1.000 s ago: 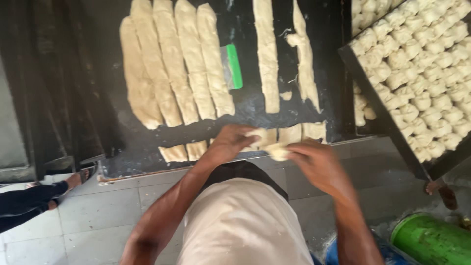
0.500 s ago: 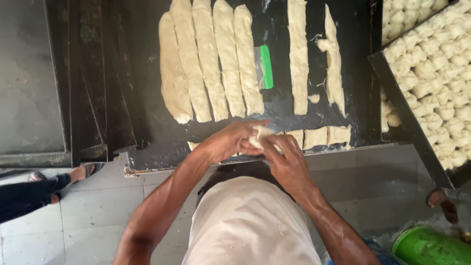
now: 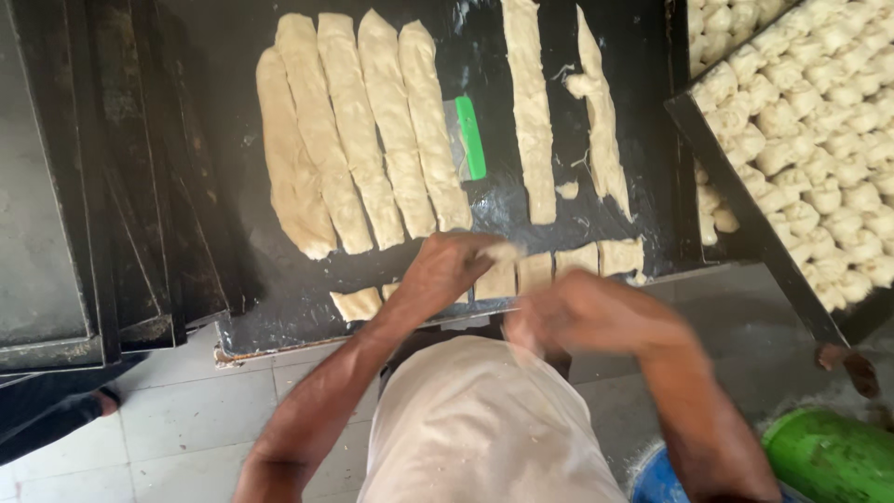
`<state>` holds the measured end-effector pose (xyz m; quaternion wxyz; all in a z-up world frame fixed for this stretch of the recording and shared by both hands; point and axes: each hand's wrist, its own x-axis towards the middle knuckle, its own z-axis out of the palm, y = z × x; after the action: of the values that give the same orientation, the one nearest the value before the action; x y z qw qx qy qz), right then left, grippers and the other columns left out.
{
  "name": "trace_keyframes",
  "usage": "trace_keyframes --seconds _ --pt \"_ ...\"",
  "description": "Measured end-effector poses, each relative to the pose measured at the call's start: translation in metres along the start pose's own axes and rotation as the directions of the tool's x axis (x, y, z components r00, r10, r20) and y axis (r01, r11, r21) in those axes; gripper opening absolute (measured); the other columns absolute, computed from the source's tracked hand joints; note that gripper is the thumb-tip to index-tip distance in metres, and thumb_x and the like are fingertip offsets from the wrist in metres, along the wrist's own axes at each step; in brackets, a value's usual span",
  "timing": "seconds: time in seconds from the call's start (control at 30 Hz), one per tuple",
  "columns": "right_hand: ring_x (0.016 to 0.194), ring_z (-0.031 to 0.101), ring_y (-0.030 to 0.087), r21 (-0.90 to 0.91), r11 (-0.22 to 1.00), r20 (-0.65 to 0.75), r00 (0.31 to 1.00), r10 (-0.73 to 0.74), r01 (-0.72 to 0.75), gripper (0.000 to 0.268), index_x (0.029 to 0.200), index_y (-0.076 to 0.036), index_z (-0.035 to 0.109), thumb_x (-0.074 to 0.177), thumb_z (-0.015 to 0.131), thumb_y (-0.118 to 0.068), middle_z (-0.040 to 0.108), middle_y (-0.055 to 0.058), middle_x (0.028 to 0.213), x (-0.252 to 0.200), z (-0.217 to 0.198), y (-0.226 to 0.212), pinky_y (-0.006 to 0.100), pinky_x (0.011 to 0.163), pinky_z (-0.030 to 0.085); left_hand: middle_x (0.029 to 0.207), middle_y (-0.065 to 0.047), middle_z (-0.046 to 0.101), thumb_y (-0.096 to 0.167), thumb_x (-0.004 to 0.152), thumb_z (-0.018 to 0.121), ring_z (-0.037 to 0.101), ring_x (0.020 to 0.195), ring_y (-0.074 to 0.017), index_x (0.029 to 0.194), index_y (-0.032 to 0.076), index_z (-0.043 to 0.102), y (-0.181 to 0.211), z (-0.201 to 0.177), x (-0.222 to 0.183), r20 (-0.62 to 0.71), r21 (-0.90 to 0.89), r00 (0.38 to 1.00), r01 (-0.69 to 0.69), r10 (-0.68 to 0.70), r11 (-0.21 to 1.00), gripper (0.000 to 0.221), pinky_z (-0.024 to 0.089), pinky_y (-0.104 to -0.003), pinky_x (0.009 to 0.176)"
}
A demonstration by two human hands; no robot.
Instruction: The person picks up strips of dough by hand, shapes them into small balls, and places them onto a large metal tray.
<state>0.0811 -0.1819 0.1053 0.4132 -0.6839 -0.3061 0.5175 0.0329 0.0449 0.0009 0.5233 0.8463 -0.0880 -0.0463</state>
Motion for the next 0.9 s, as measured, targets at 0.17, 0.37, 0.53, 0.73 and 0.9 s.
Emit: trace_keyframes --seconds 0.17,0.37,0.53,0.73,0.9 --pt "0.075 0.070 0.024 -0.244 0.962 -0.575 0.817 -0.043 -0.121 0.042 0.117 0.002 0.066 0.079 0.079 -0.011 0.067 0.013 0.108 -0.015 -0.065 0.015 0.037 0.066 0.055 0.095 -0.013 0.079 0.017 0.097 0.071 0.072 0.086 -0.0214 0.117 -0.001 0.071 0.012 0.048 0.050 0.030 -0.335 0.987 0.158 -0.157 0.929 0.028 0.059 -0.036 0.078" --pt "0.110 0.066 0.037 -0.660 0.741 -0.614 0.658 -0.435 -0.126 0.045 0.124 -0.001 0.064 0.083 0.078 -0.013 0.062 0.015 0.123 -0.075 -0.090 0.089 0.044 0.087 0.057 0.114 -0.009 0.074 0.019 0.100 0.061 0.076 0.098 -0.0176 0.133 -0.003 0.063 0.050 0.120 0.136 0.390 -0.715 0.896 0.441 -0.214 0.542 0.039 0.063 -0.032 0.087" --pt "0.124 0.063 0.031 -0.694 0.711 -0.672 0.450 -0.588 -0.108 0.033 0.120 -0.010 0.065 0.089 0.078 -0.011 0.059 0.009 0.130 -0.143 -0.138 0.140 0.042 0.102 0.059 0.120 -0.020 0.074 0.011 0.103 0.057 0.073 0.107 -0.0245 0.140 -0.002 0.061 0.096 0.186 0.204 0.574 -0.659 0.798 0.582 -0.181 0.477 0.039 0.061 -0.036 0.097" --pt "0.108 0.070 0.019 0.716 0.668 -0.613 0.277 0.740 -0.200 0.039 0.120 -0.025 0.074 0.088 0.063 -0.004 0.074 -0.001 0.130 -0.205 -0.289 0.171 0.037 0.084 0.062 0.157 -0.018 0.040 -0.008 0.100 0.054 0.038 0.151 -0.0307 0.131 0.004 0.062 0.171 0.205 0.280 0.098 -0.607 0.977 -0.090 0.187 0.790 0.034 0.042 -0.046 0.121" --pt "0.096 0.070 0.025 -0.137 0.910 -0.987 0.022 -0.158 0.393 0.038 0.118 0.001 0.066 0.117 0.042 -0.029 0.071 0.018 0.112 -0.292 -0.401 0.193 0.036 0.085 0.060 0.150 -0.017 0.056 -0.006 0.102 0.056 0.062 0.133 -0.0285 0.125 0.004 0.070 0.167 0.172 0.286 -0.049 -0.457 0.996 0.045 -0.076 0.888 0.029 0.059 -0.040 0.105"
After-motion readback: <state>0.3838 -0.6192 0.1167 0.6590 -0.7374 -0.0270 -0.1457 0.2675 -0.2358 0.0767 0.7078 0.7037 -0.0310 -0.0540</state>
